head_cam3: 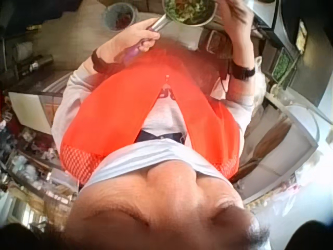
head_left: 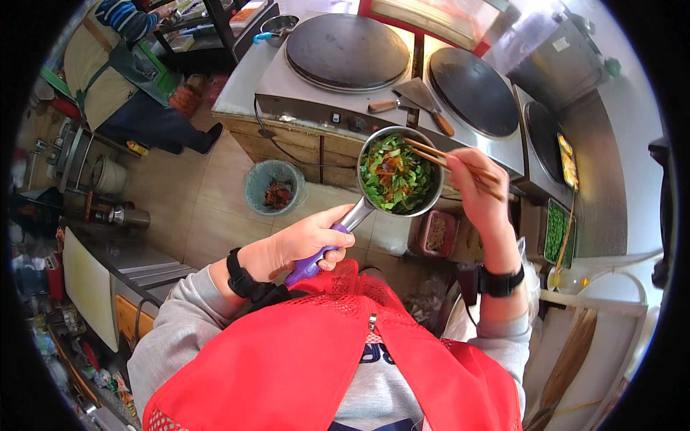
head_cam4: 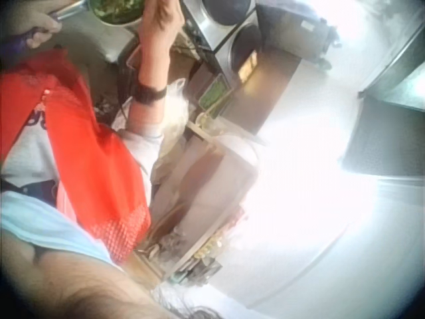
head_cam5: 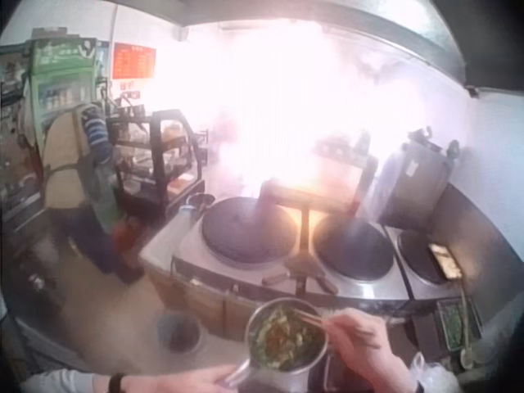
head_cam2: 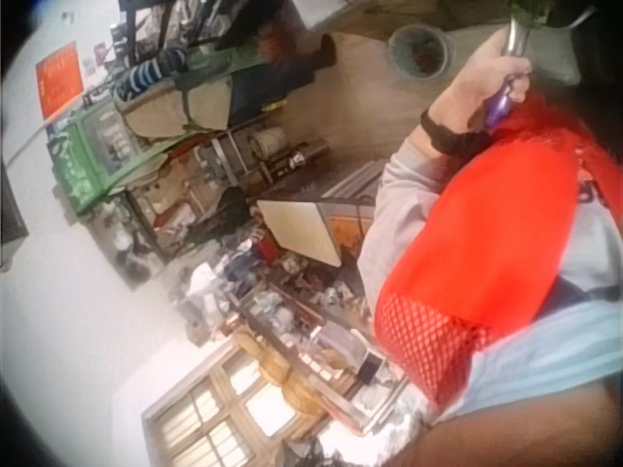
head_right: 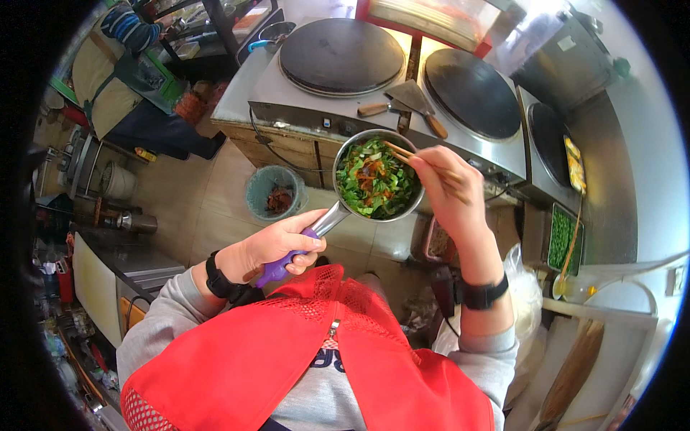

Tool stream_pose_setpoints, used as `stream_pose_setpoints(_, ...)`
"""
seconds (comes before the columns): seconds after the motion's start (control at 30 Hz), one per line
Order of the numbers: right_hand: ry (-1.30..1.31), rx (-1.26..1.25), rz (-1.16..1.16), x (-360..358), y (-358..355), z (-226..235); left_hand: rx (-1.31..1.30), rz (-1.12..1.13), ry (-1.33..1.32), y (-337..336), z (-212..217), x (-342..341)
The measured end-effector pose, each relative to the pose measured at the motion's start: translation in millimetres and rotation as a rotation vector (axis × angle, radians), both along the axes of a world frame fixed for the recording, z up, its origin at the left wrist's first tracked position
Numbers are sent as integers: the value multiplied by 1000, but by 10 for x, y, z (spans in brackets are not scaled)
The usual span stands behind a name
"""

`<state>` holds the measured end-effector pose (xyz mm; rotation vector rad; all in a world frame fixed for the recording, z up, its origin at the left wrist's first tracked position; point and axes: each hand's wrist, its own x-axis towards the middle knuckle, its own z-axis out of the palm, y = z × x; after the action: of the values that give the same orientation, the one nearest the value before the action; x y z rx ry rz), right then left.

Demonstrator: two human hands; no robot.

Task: The person prepares a street food wrap by mixing shredded vegetables with sauce in a small pan, then placing the mixture onto a large thin crepe on a griddle. They add chopped cooked egg and spread the filling evenly using chopsticks and a spatula.

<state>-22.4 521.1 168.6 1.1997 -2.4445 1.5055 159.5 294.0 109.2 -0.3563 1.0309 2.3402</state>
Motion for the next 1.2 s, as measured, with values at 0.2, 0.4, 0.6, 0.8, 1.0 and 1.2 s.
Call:
stream_pose_setpoints(0.2,-396,-13,53,-984,-517,-390,-38,177,27,-386,-48,-410)
stream_pose_setpoints(0.4,-715,-183,-4,-1908,-795,-787,-58,351,40,-522,-58,-1148)
stream_pose_setpoints(0.6,-1168,-446,-25,-2516,-1184,-1084,33,506,44,-583,30,-1813)
stream_pose_setpoints(0.8,-945,-614,-318,-2718,-1647,-902,78,516,-20,-810,96,-2170)
stream_pose_setpoints(1.0,-660,-149,74,-2740,-2024,-704,41,448,-114,-1224,103,-2381)
stream_pose_setpoints(1.2,-655,-122,278,-2883,-2301,-546,128,423,-84,-1544,88,-2586)
